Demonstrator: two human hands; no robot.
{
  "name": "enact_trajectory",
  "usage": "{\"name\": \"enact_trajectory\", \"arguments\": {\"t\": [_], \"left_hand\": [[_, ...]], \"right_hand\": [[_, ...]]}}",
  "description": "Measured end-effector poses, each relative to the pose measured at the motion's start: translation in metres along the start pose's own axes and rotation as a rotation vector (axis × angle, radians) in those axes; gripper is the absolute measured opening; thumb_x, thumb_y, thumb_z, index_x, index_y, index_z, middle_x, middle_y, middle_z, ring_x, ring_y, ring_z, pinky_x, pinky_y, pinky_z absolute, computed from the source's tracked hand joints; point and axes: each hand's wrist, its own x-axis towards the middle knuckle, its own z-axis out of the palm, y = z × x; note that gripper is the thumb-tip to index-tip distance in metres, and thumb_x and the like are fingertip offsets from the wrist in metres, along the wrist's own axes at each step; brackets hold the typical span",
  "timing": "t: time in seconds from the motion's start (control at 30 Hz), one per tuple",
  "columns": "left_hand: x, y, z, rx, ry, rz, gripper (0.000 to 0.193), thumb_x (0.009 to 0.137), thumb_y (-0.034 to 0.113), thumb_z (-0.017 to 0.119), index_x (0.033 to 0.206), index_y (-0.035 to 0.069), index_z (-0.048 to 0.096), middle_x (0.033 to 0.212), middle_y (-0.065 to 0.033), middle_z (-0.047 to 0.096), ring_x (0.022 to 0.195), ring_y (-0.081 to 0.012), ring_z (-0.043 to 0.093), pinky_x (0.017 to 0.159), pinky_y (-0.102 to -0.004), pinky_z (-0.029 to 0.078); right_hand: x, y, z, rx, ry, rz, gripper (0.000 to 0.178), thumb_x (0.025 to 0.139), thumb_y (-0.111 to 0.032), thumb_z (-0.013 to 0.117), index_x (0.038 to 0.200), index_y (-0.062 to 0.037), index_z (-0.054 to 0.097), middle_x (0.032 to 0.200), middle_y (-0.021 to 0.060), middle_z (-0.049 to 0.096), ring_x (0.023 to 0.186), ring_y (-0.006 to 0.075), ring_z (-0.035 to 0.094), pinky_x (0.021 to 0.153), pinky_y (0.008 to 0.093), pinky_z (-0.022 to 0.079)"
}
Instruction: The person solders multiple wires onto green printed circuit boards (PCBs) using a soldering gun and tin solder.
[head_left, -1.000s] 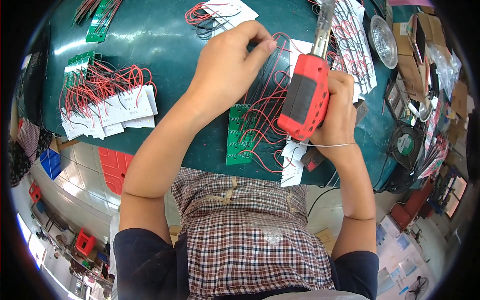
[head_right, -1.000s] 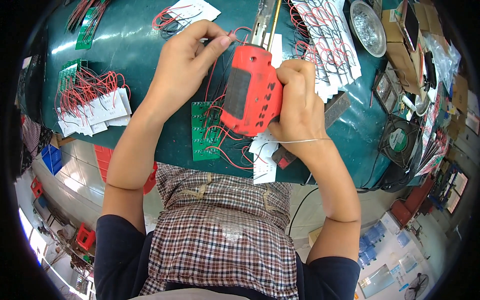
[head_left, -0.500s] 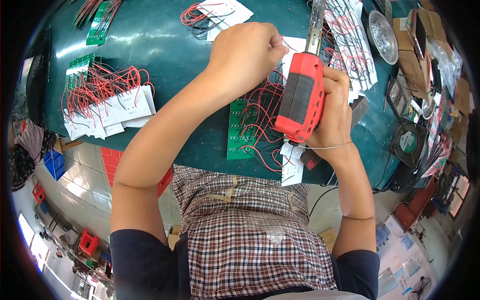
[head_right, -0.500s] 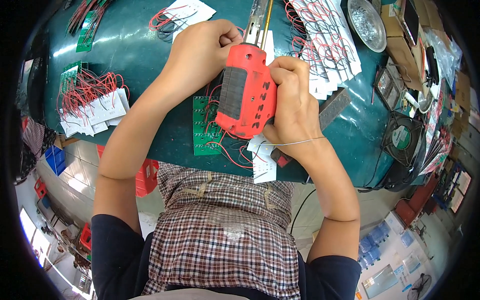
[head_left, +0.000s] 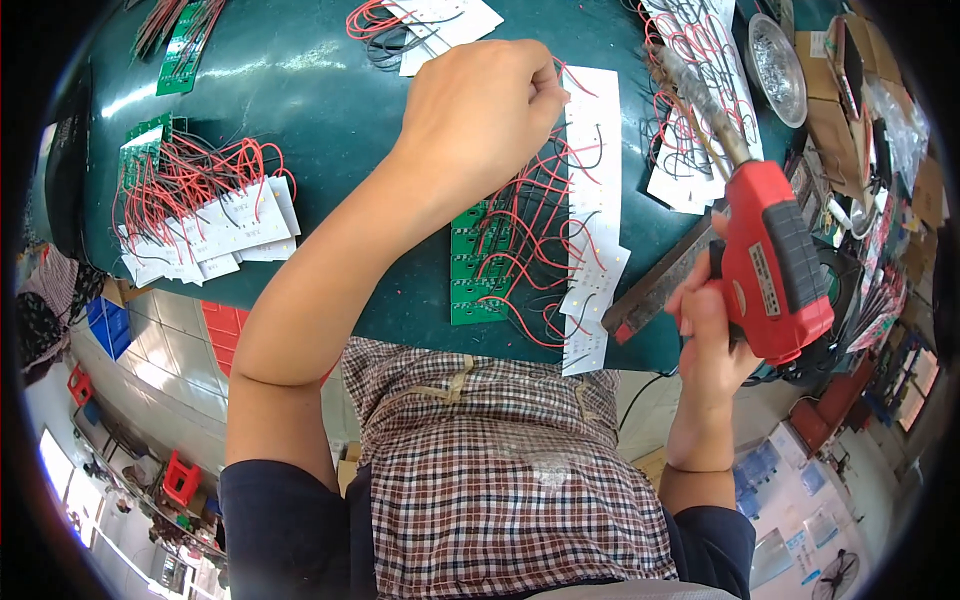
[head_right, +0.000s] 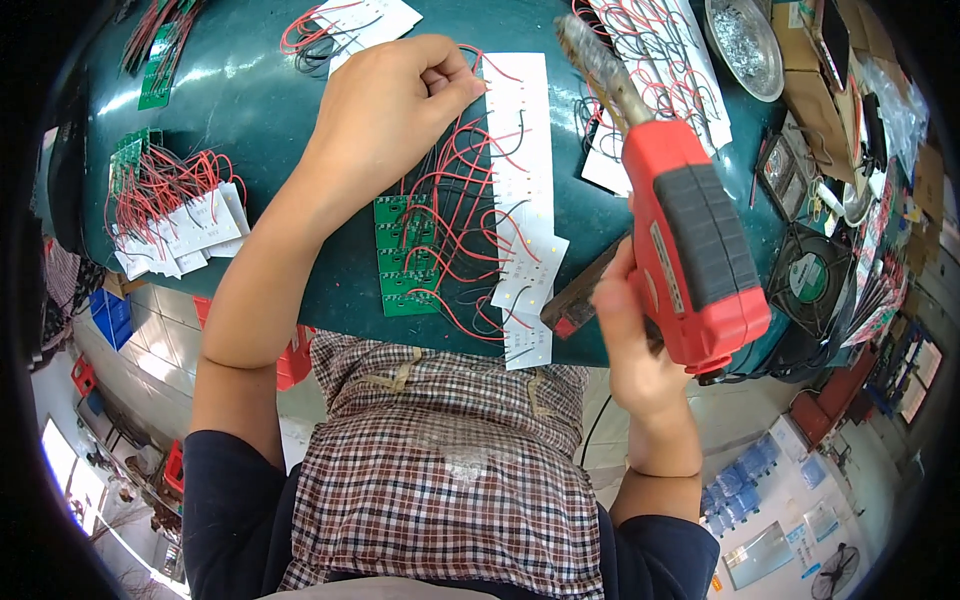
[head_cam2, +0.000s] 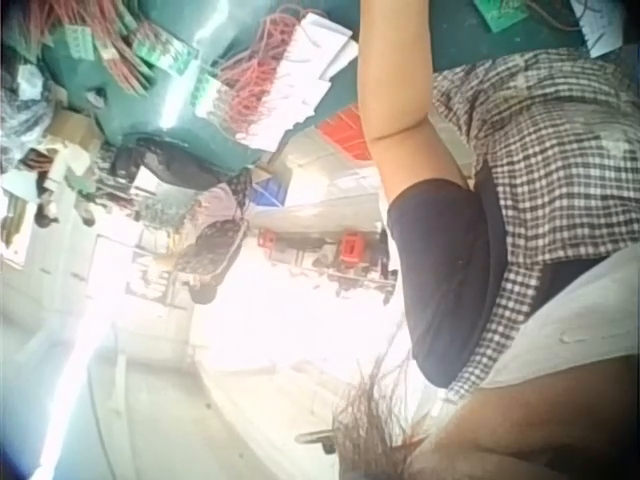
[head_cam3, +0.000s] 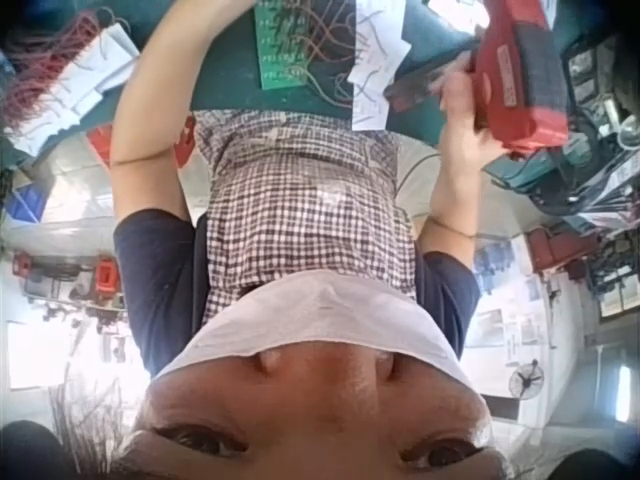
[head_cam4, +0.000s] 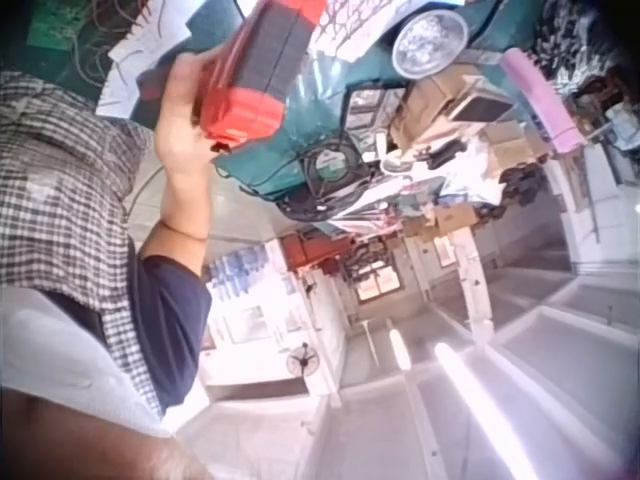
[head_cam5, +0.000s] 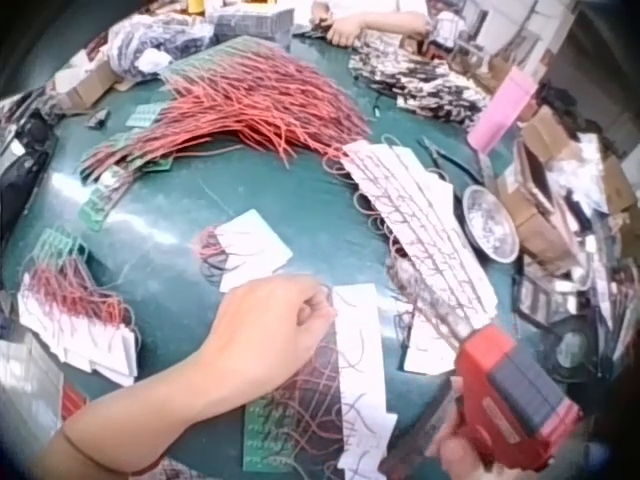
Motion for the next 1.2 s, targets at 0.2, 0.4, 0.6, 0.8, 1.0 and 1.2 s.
{"name": "enact_trajectory", "arguments": {"t": [0.2,0.4,0.6,0.8,1.0,1.2], "left_hand": [[-0.001,0.0,0.004,0.012,0.036,0.03,0.014,0.079,0.017,0.062,0.076,0.004,0.067,0.07,-0.013,0.066,0.068,-0.0313,0.065,0.063,-0.0418,0.051],[-0.001,0.0,0.005,0.023,0.048,0.03,0.014,0.078,0.016,0.062,0.073,0.003,0.066,0.068,-0.0136,0.065,0.067,-0.0319,0.064,0.063,-0.042,0.051],[-0.002,-0.003,0.009,0.096,0.057,0.047,0.018,0.08,0.023,0.069,0.079,0.005,0.067,0.067,-0.007,0.066,0.061,-0.0197,0.064,0.057,-0.0319,0.048],[-0.003,-0.002,0.008,0.116,0.076,0.063,0.018,0.08,0.024,0.069,0.08,0.006,0.067,0.068,-0.0071,0.066,0.062,-0.0194,0.065,0.058,-0.0319,0.048],[-0.003,-0.002,0.008,0.109,0.064,0.053,0.018,0.08,0.023,0.068,0.08,0.005,0.067,0.069,-0.0078,0.066,0.063,-0.02,0.065,0.059,-0.0322,0.049],[-0.003,-0.002,0.009,0.113,0.078,0.064,0.018,0.079,0.023,0.068,0.081,0.005,0.067,0.07,-0.0083,0.067,0.064,-0.0203,0.065,0.059,-0.0323,0.049]], "right_hand": [[-0.013,0.013,-0.002,-0.151,0.035,0.051,0.031,0.082,-0.001,0.071,0.11,0.0021,0.061,0.089,0.0042,0.064,0.075,0.0099,0.058,0.069,0.0253,0.049],[-0.011,0.016,-0.001,-0.169,-0.005,0.035,0.024,0.083,-0.005,0.072,0.105,0.0011,0.065,0.091,0.0056,0.067,0.076,0.0105,0.06,0.067,0.0258,0.049],[-0.013,0.014,0.003,-0.175,-0.013,0.06,0.023,0.085,-0.008,0.071,0.106,0.0008,0.065,0.091,0.0057,0.067,0.077,0.0114,0.061,0.067,0.0259,0.049],[-0.012,0.008,0.001,-0.177,-0.116,0.052,0.019,0.088,-0.011,0.067,0.103,0.0005,0.064,0.087,0.0037,0.064,0.074,0.0104,0.058,0.063,0.0269,0.047],[-0.014,0.01,0.002,-0.217,-0.09,0.018,0.017,0.089,-0.011,0.067,0.101,0.0004,0.063,0.085,0.004,0.063,0.073,0.011,0.057,0.062,0.0275,0.047],[-0.014,0.02,-0.001,-0.319,-0.07,-0.135,0.029,0.086,0.0,0.064,0.114,0.0028,0.058,0.089,0.0077,0.063,0.053,0.007,0.05,0.047,0.0206,0.039]]}}
